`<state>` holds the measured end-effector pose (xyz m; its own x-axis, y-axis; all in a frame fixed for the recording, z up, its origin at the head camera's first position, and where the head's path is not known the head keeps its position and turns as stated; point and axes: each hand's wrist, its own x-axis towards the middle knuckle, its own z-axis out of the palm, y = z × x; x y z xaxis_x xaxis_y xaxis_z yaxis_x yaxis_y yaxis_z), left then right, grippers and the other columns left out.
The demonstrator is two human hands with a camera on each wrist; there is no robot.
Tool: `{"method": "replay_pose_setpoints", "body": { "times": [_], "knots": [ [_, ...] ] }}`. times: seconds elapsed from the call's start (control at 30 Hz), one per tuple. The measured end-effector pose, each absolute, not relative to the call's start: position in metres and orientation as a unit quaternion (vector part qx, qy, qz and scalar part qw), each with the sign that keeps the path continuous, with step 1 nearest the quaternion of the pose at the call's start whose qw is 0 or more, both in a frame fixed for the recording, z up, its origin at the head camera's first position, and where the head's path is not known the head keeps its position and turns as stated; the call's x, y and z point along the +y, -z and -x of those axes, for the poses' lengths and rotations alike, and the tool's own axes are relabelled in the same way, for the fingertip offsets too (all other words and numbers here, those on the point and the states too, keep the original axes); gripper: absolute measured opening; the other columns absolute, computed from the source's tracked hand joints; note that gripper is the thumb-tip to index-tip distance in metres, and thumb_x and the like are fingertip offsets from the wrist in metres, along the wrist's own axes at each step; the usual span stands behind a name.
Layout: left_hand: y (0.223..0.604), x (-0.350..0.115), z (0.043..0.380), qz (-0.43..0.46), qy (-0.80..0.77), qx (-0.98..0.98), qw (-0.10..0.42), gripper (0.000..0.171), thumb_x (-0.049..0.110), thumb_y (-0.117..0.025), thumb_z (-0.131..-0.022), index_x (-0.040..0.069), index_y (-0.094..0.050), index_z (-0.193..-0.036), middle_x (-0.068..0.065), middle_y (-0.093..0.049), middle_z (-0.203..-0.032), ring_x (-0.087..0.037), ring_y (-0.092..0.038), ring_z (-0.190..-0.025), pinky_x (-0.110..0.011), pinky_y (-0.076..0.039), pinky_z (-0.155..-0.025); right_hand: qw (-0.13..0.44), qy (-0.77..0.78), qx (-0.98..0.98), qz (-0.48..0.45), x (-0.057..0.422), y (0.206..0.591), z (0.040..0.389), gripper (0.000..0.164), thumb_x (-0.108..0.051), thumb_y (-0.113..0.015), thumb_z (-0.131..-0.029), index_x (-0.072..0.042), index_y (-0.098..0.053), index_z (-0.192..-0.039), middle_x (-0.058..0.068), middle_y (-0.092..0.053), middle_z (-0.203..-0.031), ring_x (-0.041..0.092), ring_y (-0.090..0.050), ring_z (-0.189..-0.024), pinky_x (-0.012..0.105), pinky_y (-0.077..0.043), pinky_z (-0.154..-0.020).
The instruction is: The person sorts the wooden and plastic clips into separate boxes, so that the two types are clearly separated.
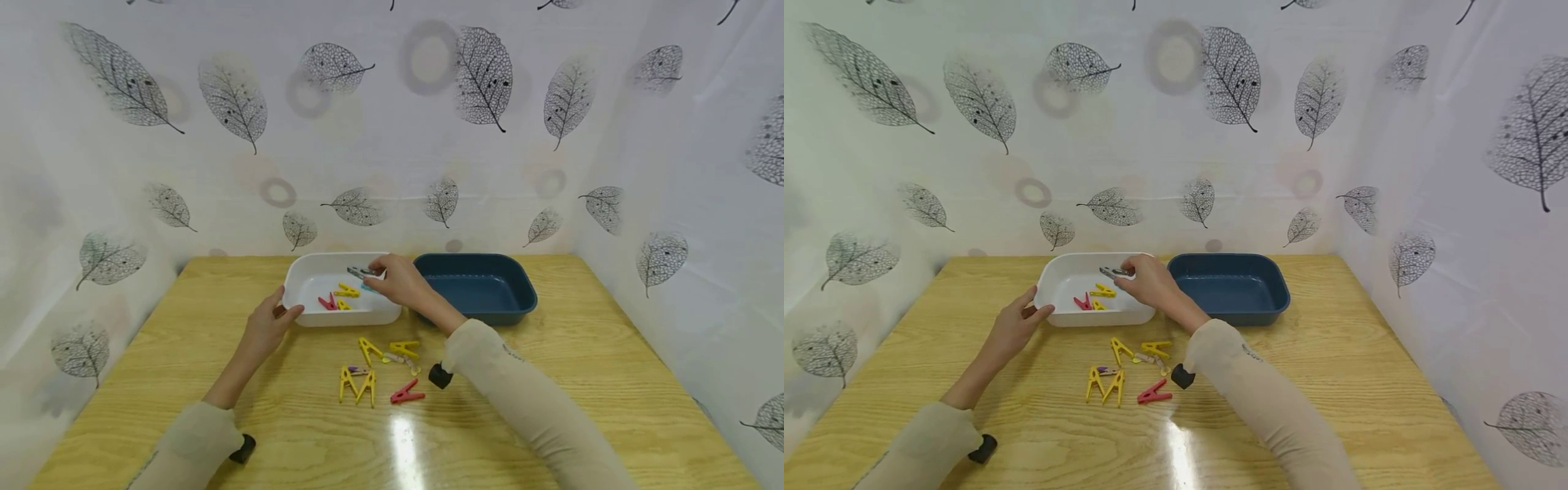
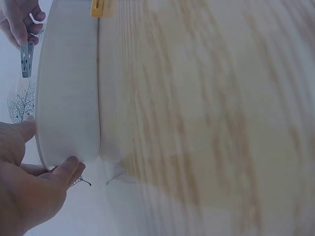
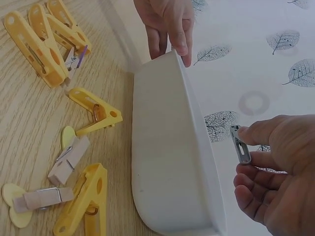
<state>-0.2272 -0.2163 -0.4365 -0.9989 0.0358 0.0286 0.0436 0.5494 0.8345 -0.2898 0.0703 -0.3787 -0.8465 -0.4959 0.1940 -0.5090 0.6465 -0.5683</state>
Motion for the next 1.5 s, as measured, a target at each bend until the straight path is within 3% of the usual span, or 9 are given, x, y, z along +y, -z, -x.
{"method": "replay_pose_setpoints", "body": {
  "times": [0.27, 0.67, 0.9, 1.5],
  "knots": [
    [0.436, -0.214, 0.227, 0.026, 0.474, -0.88, 0.005, 0.074, 0.021, -0.059, -0.108, -0.012, -0.017, -0.158, -0.035, -0.022, -0.162, -0.048, -0.042, -0.141, -0.047, -0.048, -0.107, -0.008, -0.32, -0.909, -0.268, 0.073, 0.384, 0.289, 0.046, -0.025, -0.072, -0.1, 0.003, -0.065, -0.136, 0.02, -0.07, -0.123, 0.029, -0.068, -0.101, 0.041, -0.059, -0.086],
    [0.433, -0.213, 0.227, 0.026, 0.471, -0.882, 0.004, 0.074, 0.023, -0.059, -0.108, -0.011, -0.017, -0.159, -0.034, -0.022, -0.163, -0.047, -0.042, -0.141, -0.048, -0.049, -0.107, 0.029, -0.334, -0.9, -0.278, 0.086, 0.383, 0.275, 0.03, -0.019, -0.067, -0.103, -0.002, -0.071, -0.127, 0.01, -0.073, -0.111, 0.019, -0.066, -0.089, 0.032, -0.057, -0.074],
    [0.431, -0.214, 0.226, 0.031, 0.462, -0.886, 0.003, 0.075, 0.024, -0.058, -0.108, -0.012, -0.017, -0.158, -0.035, -0.022, -0.162, -0.049, -0.041, -0.141, -0.05, -0.048, -0.107, 0.045, -0.354, -0.889, -0.287, 0.102, 0.383, 0.258, 0.028, -0.017, -0.067, -0.102, -0.002, -0.072, -0.125, 0.009, -0.072, -0.11, 0.017, -0.064, -0.086, 0.03, -0.055, -0.069],
    [0.432, -0.213, 0.223, 0.023, 0.447, -0.894, 0.014, 0.073, 0.025, -0.057, -0.109, -0.014, -0.018, -0.158, -0.037, -0.023, -0.161, -0.05, -0.042, -0.139, -0.052, -0.044, -0.111, 0.014, -0.392, -0.876, -0.281, 0.144, 0.393, 0.207, 0.025, -0.014, -0.071, -0.099, -0.001, -0.073, -0.12, 0.0, -0.07, -0.099, 0.011, -0.059, -0.083, 0.026, -0.054, -0.068]
  ]
}}
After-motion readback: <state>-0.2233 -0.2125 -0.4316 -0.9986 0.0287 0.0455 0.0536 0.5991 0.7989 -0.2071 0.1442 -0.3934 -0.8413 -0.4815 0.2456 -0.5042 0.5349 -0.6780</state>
